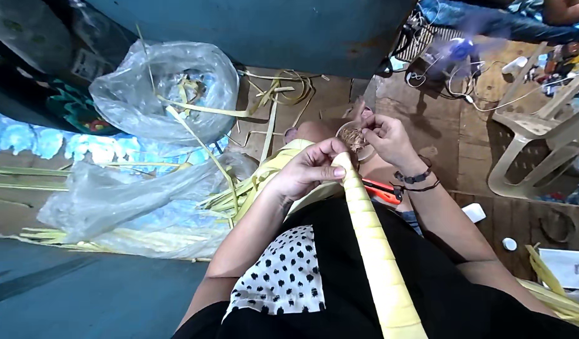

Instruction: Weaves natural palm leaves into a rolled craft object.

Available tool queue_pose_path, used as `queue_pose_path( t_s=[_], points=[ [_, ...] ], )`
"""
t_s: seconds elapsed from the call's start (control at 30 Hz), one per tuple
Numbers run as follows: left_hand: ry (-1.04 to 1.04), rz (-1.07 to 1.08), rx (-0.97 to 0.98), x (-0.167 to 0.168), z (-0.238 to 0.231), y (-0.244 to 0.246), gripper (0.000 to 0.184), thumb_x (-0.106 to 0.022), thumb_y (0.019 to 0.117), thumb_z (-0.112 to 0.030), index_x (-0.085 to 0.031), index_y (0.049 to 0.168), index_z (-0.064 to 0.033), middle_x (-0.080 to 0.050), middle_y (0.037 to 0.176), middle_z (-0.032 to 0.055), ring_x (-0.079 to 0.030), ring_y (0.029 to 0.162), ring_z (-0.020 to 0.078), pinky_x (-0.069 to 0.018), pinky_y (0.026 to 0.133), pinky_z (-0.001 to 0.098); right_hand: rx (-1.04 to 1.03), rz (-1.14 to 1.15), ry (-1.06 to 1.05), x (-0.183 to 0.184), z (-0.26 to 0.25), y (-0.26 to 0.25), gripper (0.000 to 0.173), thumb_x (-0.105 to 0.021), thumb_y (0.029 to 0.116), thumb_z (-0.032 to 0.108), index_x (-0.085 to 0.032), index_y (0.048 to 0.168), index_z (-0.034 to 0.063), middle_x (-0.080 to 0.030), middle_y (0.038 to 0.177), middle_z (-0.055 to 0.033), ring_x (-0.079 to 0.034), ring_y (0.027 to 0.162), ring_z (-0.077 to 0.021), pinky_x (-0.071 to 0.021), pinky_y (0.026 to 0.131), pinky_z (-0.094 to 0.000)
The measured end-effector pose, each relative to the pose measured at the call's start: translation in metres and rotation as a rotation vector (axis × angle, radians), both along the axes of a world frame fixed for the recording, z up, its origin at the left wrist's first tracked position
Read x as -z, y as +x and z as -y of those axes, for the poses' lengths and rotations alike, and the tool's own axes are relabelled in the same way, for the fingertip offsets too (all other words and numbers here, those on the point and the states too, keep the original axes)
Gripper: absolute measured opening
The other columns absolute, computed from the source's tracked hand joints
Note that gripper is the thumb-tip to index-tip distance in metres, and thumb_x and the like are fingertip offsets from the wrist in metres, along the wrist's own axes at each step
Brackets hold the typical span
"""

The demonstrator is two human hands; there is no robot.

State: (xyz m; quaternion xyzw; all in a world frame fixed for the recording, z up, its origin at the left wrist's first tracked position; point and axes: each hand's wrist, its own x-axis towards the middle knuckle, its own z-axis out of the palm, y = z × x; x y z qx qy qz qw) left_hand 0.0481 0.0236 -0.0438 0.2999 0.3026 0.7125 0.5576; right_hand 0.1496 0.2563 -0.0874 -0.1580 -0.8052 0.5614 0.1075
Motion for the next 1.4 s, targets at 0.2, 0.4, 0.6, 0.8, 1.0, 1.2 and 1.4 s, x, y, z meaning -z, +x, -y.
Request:
queue_pose_path(
  t_s=[0.2,0.4,0.6,0.8,1.0,1.2,1.4],
  points=[
    [0.0,-0.015,0.031,-0.001,-0.002,-0.003,0.014,-0.072,0.0936,-0.018,-0.066,0.107,-0.0163,-0.07,0.107,0.0044,-0.07,0.091,0.0141,-0.0597,0.077,0.0295,0.047,-0.179,0.16,-0.022,0.004,0.004,0.014,-0.066,0.0979,0.009,-0.072,0.108,0.001,-0.069,0.11,-0.0082,-0.067,0.096,-0.0069,-0.0577,0.084,-0.0221],
    [-0.02,-0.015,0.026,-0.006,-0.01,-0.003,0.013,-0.071,0.0936,-0.014,-0.07,0.106,-0.0151,-0.071,0.115,0.0048,-0.07,0.091,0.012,-0.0592,0.073,0.0266,-0.076,-0.377,0.021,-0.08,0.042,0.031,0.021,-0.062,0.1003,0.005,-0.069,0.12,0.0024,-0.068,0.1,-0.0009,-0.064,0.078,-0.0028,-0.0565,0.068,-0.0168],
    [-0.022,-0.016,0.038,-0.008,-0.012,-0.004,0.013,-0.07,0.0937,-0.014,-0.069,0.106,-0.0144,-0.07,0.112,0.0049,-0.069,0.092,0.0131,-0.0591,0.075,0.0281,0.06,-0.259,0.347,-0.059,0.027,0.036,0.018,-0.061,0.1039,0.014,-0.058,0.119,0.0034,-0.07,0.093,-0.0052,-0.069,0.075,-0.007,-0.0586,0.063,-0.0211],
    [0.01,-0.024,0.05,-0.007,-0.013,-0.005,0.014,-0.071,0.0938,-0.016,-0.068,0.107,-0.0165,-0.07,0.111,0.0027,-0.069,0.092,0.0114,-0.0588,0.075,0.0264,-0.116,-0.445,-0.198,-0.089,0.038,0.04,0.008,-0.073,0.0937,0.013,-0.07,0.099,0.0098,-0.062,0.123,-0.0011,-0.065,0.104,-0.0098,-0.0597,0.082,-0.0232],
    [0.066,-0.057,0.056,-0.014,-0.017,-0.003,0.016,-0.067,0.0966,-0.011,-0.063,0.109,-0.0189,-0.072,0.103,-0.0026,-0.069,0.093,0.0065,-0.0573,0.081,0.0251,-0.139,-0.433,-0.051,-0.089,0.055,0.038,0.006,-0.066,0.0956,0.009,-0.067,0.099,0.0039,-0.062,0.112,-0.002,-0.063,0.102,-0.0074,-0.0581,0.085,-0.0211],
    [0.057,-0.11,0.062,-0.023,-0.015,-0.001,0.015,-0.06,0.099,-0.008,-0.057,0.109,-0.0194,-0.068,0.106,-0.0048,-0.065,0.099,0.0053,-0.054,0.087,0.0259,-0.123,-0.447,-0.041,-0.088,0.057,0.043,0.005,-0.065,0.0929,0.007,-0.067,0.097,0.0054,-0.063,0.111,-0.0005,-0.064,0.104,-0.007,-0.0579,0.086,-0.021],
    [0.052,-0.243,0.064,-0.029,-0.018,0.004,0.014,-0.053,0.1012,-0.006,-0.053,0.113,-0.0135,-0.065,0.1,-0.0042,-0.063,0.089,0.0027,-0.0525,0.076,0.0208,-0.093,-0.469,0.075,-0.093,0.059,0.046,0.005,-0.069,0.0937,0.005,-0.068,0.097,0.0015,-0.065,0.11,-0.0038,-0.067,0.1,-0.0067,-0.06,0.084,-0.0207]
  ],
)
